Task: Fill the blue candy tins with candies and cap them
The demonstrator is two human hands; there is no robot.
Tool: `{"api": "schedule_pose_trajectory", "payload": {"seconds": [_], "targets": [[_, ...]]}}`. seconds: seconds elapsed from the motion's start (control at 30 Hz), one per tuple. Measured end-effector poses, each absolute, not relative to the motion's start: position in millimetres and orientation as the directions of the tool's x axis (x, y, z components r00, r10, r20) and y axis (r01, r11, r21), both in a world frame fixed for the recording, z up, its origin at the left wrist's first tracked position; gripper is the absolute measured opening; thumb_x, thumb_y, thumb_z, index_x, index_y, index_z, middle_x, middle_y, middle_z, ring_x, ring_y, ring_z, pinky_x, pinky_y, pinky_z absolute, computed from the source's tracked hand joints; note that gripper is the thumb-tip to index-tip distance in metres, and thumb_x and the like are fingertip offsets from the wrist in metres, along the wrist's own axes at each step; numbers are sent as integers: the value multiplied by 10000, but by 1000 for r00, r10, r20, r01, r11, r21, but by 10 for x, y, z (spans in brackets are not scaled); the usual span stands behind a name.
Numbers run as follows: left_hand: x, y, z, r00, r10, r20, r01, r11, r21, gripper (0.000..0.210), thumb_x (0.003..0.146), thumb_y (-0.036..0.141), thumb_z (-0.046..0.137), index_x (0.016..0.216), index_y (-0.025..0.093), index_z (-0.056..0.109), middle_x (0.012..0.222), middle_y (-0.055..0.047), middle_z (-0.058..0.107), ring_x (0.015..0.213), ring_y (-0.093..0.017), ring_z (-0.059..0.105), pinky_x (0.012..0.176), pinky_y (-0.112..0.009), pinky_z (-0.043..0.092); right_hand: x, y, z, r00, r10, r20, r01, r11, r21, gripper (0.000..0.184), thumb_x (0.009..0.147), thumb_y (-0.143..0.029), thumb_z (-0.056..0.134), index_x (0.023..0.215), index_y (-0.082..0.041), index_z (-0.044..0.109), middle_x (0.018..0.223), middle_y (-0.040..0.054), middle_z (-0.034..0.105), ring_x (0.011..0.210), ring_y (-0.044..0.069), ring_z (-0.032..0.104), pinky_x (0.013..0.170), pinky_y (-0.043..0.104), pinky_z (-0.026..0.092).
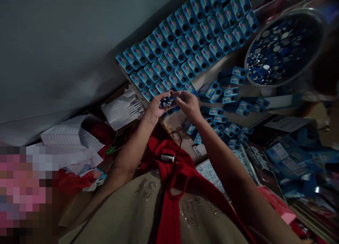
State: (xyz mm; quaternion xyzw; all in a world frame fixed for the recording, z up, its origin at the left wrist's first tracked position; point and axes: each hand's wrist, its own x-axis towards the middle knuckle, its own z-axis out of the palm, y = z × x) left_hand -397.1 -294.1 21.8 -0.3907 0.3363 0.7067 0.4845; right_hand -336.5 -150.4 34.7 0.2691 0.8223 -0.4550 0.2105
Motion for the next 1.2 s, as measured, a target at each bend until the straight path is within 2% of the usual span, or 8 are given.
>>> {"api": "schedule_pose_trajectory", "payload": {"seconds": [0.13, 0.33, 0.4, 0.57, 0.73, 1.0, 1.1, 1.2], "targets": [[-4011, -2846, 150, -207, 424, -882, -953, -291, 84, 47, 917, 196, 672, 921, 166, 707, 1007, -66, 836, 1054, -229, 800, 1086, -459, 608, -3375, -1469, 301, -773, 292, -563, 634, 319, -705, 283, 870, -299, 544, 1019, -173, 749, 932, 47, 793, 871, 206, 721, 795, 295, 551], [-4265, -2993, 220, -319, 407, -856, -907, -394, 151, 106, 968, 239, 648, 1025, 177, 713, 1100, -73, 819, 1205, -267, 758, 1090, -463, 610, -3325, -1336, 281, -758, 452, -470, 652, 497, -573, 249, 977, -361, 577, 1086, -205, 737, 1004, 71, 791, 910, 220, 720, 866, 332, 543], [-4382, -3133, 320, -367, 351, -862, -883, -422, 205, 122, 983, 252, 646, 1067, 199, 718, 1118, -62, 818, 1238, -262, 743, 1087, -435, 610, -3298, -1358, 296, -793, 402, -457, 605, 605, -518, 248, 1004, -331, 555, 1118, -208, 739, 1021, 73, 780, 922, 224, 706, 890, 340, 533], [-4580, -3486, 514, -409, 213, -887, -843, -460, 278, 216, 1046, 383, 565, 1085, 248, 729, 1106, -50, 821, 1244, -247, 735, 1036, -383, 626, -3300, -1555, 346, -877, 19, -480, 279, 832, -479, 319, 1064, -293, 498, 1268, -261, 741, 1218, 109, 716, 1133, 250, 641, 963, 328, 486], [-4487, -3706, 492, -400, 170, -901, -827, -490, 275, 322, 1083, 385, 474, 961, 216, 719, 1027, -51, 816, 1129, -215, 773, 991, -362, 636, -3318, -1589, 309, -822, -237, -518, 85, 848, -523, 323, 1063, -234, 480, 1219, -223, 762, 1260, 135, 670, 1161, 242, 615, 981, 311, 478], [-4210, -3788, 452, -365, 137, -921, -838, -479, 261, 209, 1019, 390, 602, 971, 220, 714, 1080, -56, 814, 1146, -213, 768, 1010, -349, 625, -3524, -1448, 168, -785, -189, -590, 198, 826, -528, 202, 911, -235, 694, 1068, -194, 814, 1108, 83, 731, 957, 207, 678, 817, 289, 468], [-4190, -3808, 457, -376, 149, -914, -830, -493, 261, 190, 1015, 376, 610, 987, 217, 708, 1081, -54, 814, 1126, -209, 775, 1005, -351, 629, -3543, -1424, 109, -789, -138, -599, 243, 825, -511, 313, 792, -184, 744, 1096, -202, 817, 972, 44, 745, 918, 209, 679, 808, 287, 472], [-4186, -3831, 467, -374, 127, -919, -832, -484, 272, 181, 1031, 367, 596, 1012, 224, 706, 1104, -44, 814, 1120, -198, 778, 1007, -344, 626, -3433, -1418, 111, -815, -98, -570, 243, 836, -492, 319, 776, -181, 720, 1077, -219, 821, 1058, 59, 741, 927, 214, 674, 797, 292, 487]]}}
